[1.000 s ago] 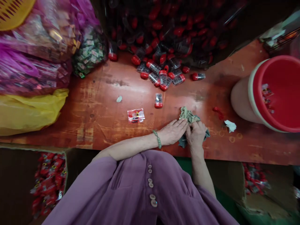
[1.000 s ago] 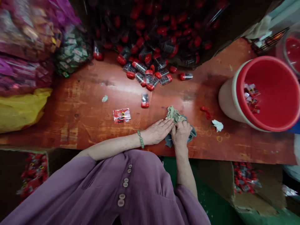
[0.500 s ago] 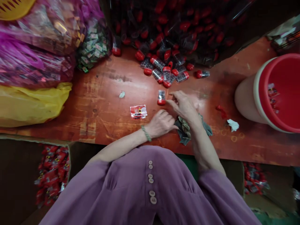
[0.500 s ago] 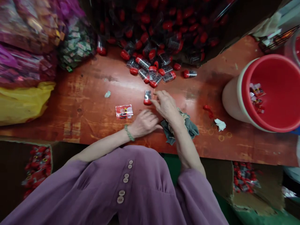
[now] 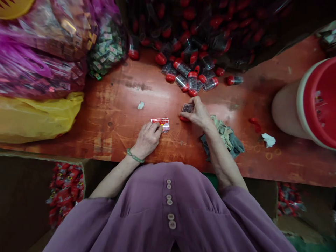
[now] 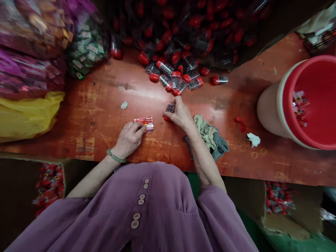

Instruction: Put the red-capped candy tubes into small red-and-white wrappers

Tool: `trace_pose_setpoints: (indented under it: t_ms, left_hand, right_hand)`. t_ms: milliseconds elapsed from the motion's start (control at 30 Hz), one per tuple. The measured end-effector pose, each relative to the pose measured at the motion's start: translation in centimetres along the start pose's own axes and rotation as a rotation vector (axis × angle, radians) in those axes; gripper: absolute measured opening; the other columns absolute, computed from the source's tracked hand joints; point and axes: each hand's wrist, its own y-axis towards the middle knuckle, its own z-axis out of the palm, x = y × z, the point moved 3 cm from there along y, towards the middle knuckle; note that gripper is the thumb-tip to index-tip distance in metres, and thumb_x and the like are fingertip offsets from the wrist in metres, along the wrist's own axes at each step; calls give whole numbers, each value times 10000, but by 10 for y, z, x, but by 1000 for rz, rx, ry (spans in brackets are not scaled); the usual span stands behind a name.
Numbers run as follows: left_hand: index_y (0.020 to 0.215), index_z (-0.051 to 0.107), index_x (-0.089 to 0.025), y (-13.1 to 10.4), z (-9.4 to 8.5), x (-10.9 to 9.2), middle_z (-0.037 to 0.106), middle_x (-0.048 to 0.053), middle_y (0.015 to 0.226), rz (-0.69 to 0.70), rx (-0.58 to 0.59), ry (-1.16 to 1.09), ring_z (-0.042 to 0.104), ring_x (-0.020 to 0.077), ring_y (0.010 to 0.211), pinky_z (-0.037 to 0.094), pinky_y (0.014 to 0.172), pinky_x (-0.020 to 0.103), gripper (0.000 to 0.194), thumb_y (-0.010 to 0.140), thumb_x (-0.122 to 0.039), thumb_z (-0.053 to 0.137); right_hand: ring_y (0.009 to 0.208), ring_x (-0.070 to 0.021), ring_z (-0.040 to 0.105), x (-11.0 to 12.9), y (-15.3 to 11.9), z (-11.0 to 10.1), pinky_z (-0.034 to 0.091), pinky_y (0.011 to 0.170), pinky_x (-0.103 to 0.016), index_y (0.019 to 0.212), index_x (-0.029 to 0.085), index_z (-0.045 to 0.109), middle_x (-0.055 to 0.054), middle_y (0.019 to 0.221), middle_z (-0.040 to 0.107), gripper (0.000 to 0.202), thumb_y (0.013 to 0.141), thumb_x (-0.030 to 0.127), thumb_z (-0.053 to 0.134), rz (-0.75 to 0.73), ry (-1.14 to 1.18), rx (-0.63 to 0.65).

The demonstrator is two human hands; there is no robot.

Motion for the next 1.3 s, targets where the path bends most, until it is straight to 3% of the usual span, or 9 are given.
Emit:
trace_pose_setpoints:
  t_ms: [200, 300, 400, 533, 667, 833, 1000, 1133, 1300]
  left_hand:
    - [949, 709, -163, 1, -5, 5, 703, 114, 945, -8, -83, -108, 585, 210, 810, 474, 758, 357, 286, 995, -214, 432]
    - [1000, 694, -143, 5, -9, 4, 699, 118, 952, -19, -65, -89, 596, 216, 836, 490, 779, 352, 281, 999, -213, 422]
    - [1045, 682, -123, 9, -10, 1, 690, 129, 935, -24, -9, -41, 593, 237, 837, 486, 760, 369, 277, 979, -155, 415]
    - [807, 688, -163, 9, -8, -3, 675, 99, 826, 14, -41, 74, 576, 233, 779, 450, 700, 356, 301, 941, -92, 428]
    - [767, 686, -176, 7, -4, 1, 671, 80, 787, 0, -133, 42, 558, 211, 751, 443, 702, 332, 313, 949, -110, 440]
    - [819, 719, -171, 8, -1, 12, 683, 75, 833, -65, -110, -205, 580, 192, 777, 463, 728, 314, 233, 955, -252, 548]
    - [798, 730, -163, 11, -3, 19, 685, 69, 823, -100, -55, -344, 600, 178, 774, 483, 749, 305, 276, 955, -310, 557]
    - [749, 723, -155, 15, -5, 22, 676, 67, 768, -139, -95, -444, 601, 166, 714, 471, 683, 283, 283, 942, -262, 545]
    - [750, 743, -176, 14, -9, 27, 685, 21, 687, -264, -188, -571, 597, 135, 624, 447, 608, 258, 139, 847, -231, 660]
  right_hand:
    - [579, -100, 501, 3, -33, 6, 477, 575, -272, 1146, 255, 504, 82, 727, 537, 497, 732, 371, 754, 48, 480, -44]
    - [495, -68, 504, 6, -51, 13, 443, 454, -208, 1101, 266, 521, 95, 707, 561, 492, 720, 429, 787, 144, 674, -19]
    - [523, -73, 596, 5, -63, 19, 499, 462, -189, 982, 250, 534, 80, 729, 615, 480, 672, 465, 831, 194, 819, -17]
    - [555, -77, 650, 1, -71, 24, 547, 497, -190, 957, 242, 557, 65, 777, 652, 472, 667, 473, 849, 205, 917, -20]
    - [566, -82, 655, -2, -76, 23, 578, 537, -215, 1074, 253, 601, 64, 782, 656, 515, 680, 476, 845, 221, 960, -28]
    - [598, -93, 673, 1, -78, 31, 584, 574, -221, 1011, 236, 616, 49, 762, 676, 463, 707, 524, 813, 206, 960, -30]
    - [633, -104, 671, 10, -75, 48, 575, 634, -248, 1010, 219, 594, 41, 738, 667, 373, 804, 505, 715, 126, 681, -77]
    - [651, -101, 652, 12, -75, 51, 549, 646, -251, 998, 215, 591, 31, 757, 660, 254, 861, 415, 664, 73, 497, -112]
    - [618, -87, 655, 10, -76, 41, 551, 587, -222, 979, 229, 542, 37, 782, 659, 357, 820, 503, 705, 123, 708, -94]
